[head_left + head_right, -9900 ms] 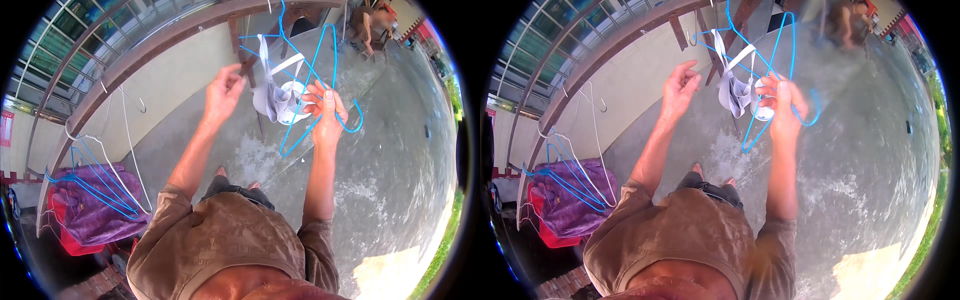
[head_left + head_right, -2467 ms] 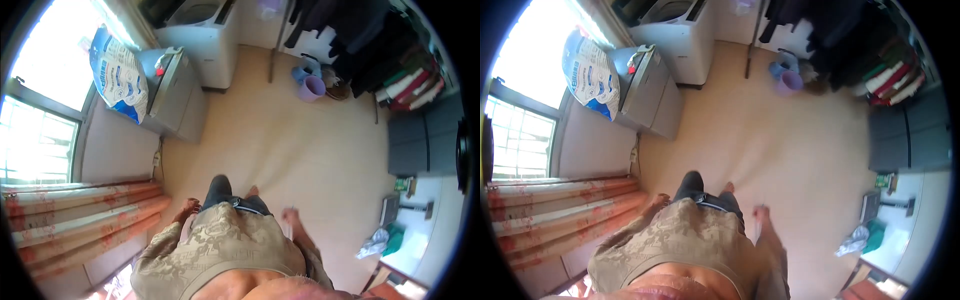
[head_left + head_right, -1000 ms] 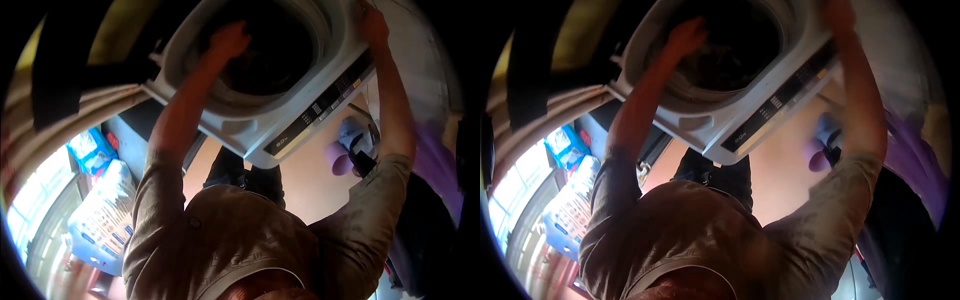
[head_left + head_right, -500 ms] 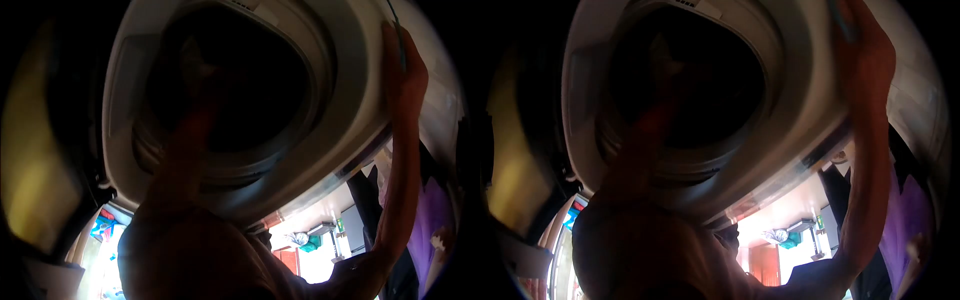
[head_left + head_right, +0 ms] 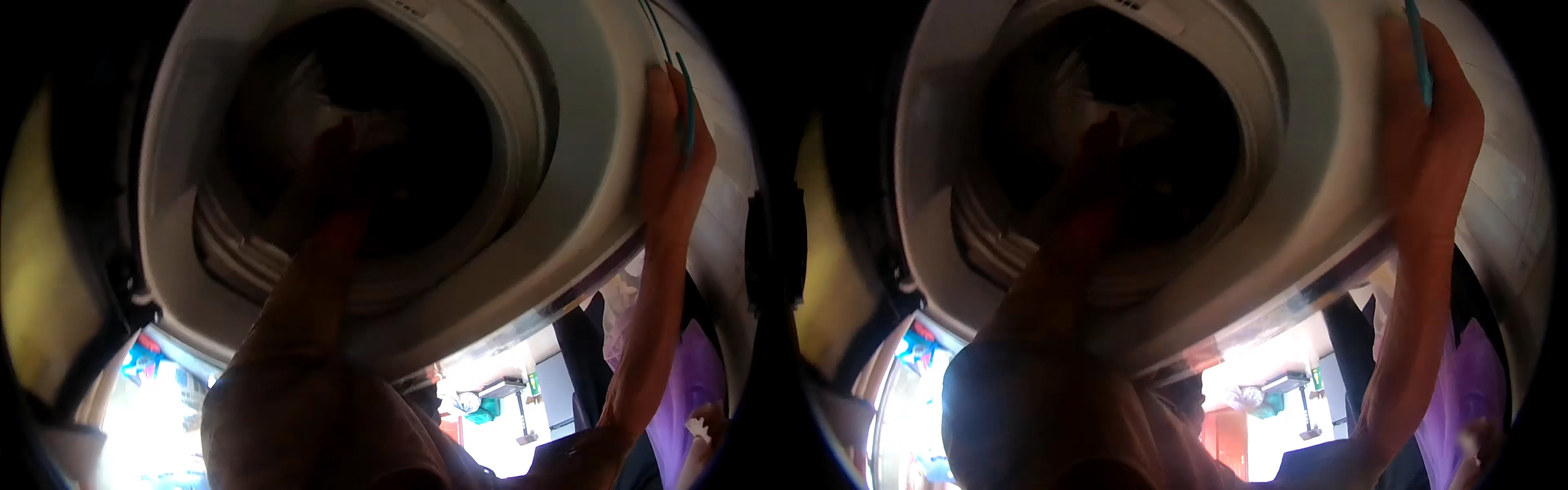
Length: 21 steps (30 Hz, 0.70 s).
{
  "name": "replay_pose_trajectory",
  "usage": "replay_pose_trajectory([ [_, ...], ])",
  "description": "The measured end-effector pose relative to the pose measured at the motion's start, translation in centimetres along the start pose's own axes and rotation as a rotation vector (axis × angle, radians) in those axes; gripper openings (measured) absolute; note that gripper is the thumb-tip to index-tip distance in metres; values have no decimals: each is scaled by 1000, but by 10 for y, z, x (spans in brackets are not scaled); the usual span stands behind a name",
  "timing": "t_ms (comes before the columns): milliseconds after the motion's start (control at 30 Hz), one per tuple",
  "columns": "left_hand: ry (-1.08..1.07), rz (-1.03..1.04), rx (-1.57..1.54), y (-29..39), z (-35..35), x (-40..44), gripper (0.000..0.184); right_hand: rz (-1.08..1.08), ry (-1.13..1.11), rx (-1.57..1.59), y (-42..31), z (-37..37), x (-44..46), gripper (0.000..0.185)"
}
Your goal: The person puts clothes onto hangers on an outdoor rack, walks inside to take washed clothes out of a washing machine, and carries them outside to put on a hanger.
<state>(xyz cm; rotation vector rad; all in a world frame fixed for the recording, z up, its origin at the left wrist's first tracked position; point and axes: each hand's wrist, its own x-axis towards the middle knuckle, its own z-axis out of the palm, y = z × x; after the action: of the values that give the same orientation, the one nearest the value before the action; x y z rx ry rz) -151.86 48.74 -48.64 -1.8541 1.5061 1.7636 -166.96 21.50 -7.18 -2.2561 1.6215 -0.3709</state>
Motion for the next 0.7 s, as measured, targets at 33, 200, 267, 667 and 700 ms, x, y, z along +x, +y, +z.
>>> replay_pose_trajectory([
  [33,-43,-11,15,-2,-2,-11,61,19,57,-9,0,3,2,59],
  [200,-136,-153,77,-31,-23,-54,59,64,-72,78,26,-6,10,61],
  [267,-130,-182,97,-43,-37,-44,59,52,-16,-16,19,-4,8,60],
  [667,379,-274,143,-91,-59,-20,55,-80,120,-125,26,-4,7,52],
  [700,554,-230,4,-89,-62,-21,58,-132,94,-109,28,-6,8,51],
])
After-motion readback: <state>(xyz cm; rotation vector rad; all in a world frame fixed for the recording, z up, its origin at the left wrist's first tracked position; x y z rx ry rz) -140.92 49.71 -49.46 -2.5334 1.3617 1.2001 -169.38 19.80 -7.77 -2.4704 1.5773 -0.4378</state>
